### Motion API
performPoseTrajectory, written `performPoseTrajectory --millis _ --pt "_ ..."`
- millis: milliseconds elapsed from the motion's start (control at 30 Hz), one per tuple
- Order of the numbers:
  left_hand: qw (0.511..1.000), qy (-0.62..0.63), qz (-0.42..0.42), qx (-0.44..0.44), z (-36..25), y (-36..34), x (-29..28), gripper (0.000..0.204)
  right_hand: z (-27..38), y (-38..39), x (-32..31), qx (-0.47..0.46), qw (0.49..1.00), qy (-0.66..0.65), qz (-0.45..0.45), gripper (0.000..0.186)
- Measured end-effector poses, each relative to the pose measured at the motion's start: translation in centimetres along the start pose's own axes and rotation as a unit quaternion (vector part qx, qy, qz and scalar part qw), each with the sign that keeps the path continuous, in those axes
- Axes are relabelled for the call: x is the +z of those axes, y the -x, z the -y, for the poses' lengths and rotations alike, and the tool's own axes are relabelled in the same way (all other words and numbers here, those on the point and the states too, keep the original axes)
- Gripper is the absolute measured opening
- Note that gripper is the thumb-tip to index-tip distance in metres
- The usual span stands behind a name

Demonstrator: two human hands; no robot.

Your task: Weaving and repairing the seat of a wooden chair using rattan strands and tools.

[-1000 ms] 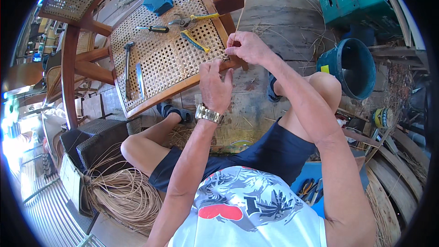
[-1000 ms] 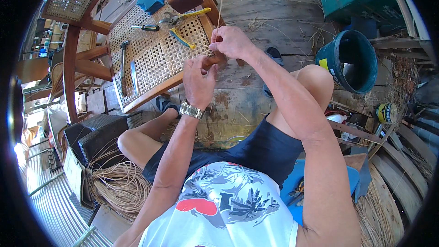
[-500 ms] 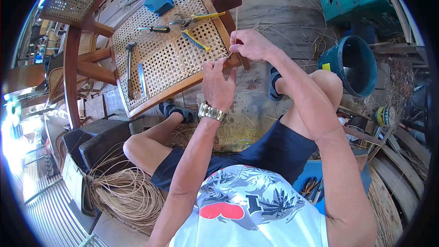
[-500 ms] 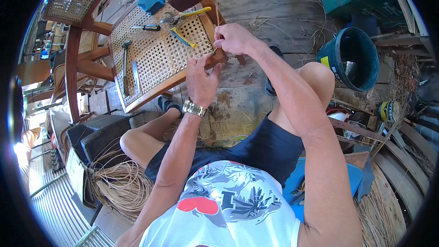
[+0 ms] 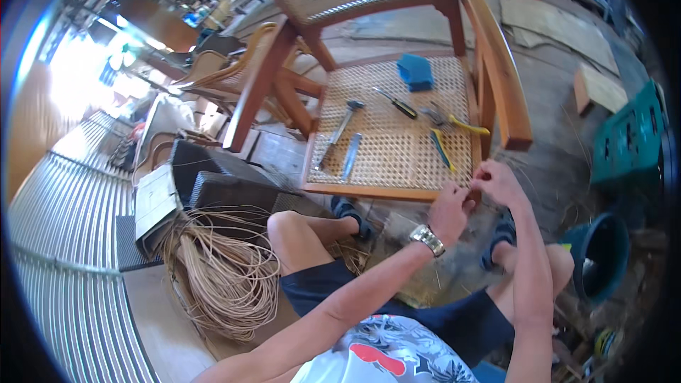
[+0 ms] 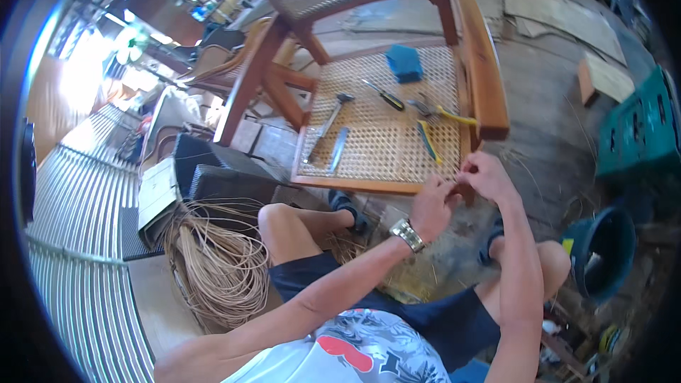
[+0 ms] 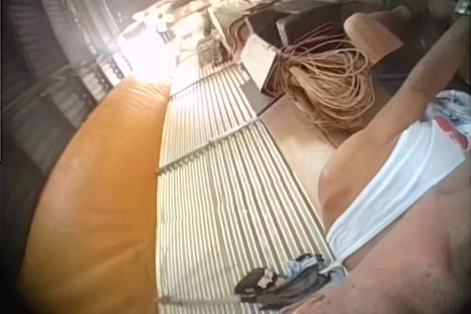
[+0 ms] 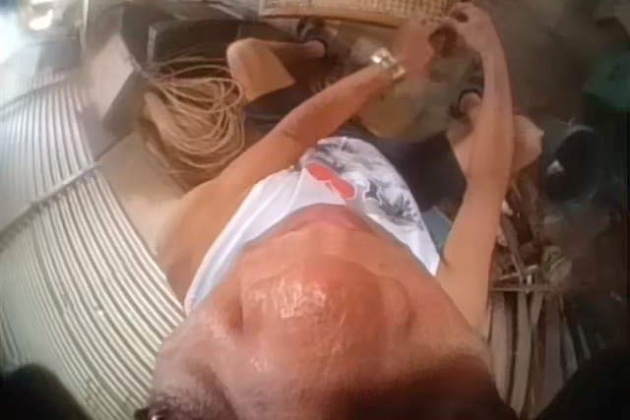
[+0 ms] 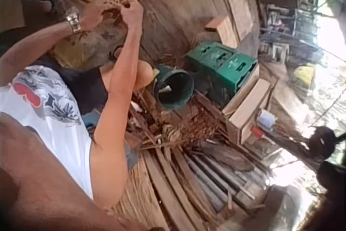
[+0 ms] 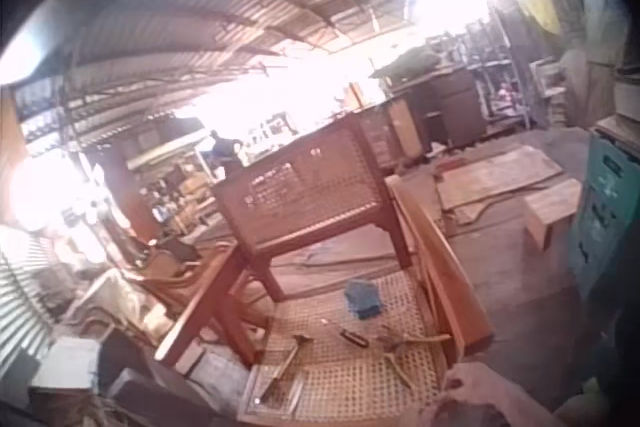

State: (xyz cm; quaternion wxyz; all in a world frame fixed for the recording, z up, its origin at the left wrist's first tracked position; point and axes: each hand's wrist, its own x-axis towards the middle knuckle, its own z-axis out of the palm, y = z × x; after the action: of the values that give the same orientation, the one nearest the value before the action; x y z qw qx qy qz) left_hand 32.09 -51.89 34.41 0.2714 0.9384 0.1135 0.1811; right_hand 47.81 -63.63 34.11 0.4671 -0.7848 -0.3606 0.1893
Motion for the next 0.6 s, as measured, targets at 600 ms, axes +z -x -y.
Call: performPoseTrajectory --millis 600 --pt "0.984 0.115 -0.035 -0.134 0.7 1.9 0.2 0.021 -2.2 0.6 1.8 0.089 0.995 -0.023 -0.026 0.034"
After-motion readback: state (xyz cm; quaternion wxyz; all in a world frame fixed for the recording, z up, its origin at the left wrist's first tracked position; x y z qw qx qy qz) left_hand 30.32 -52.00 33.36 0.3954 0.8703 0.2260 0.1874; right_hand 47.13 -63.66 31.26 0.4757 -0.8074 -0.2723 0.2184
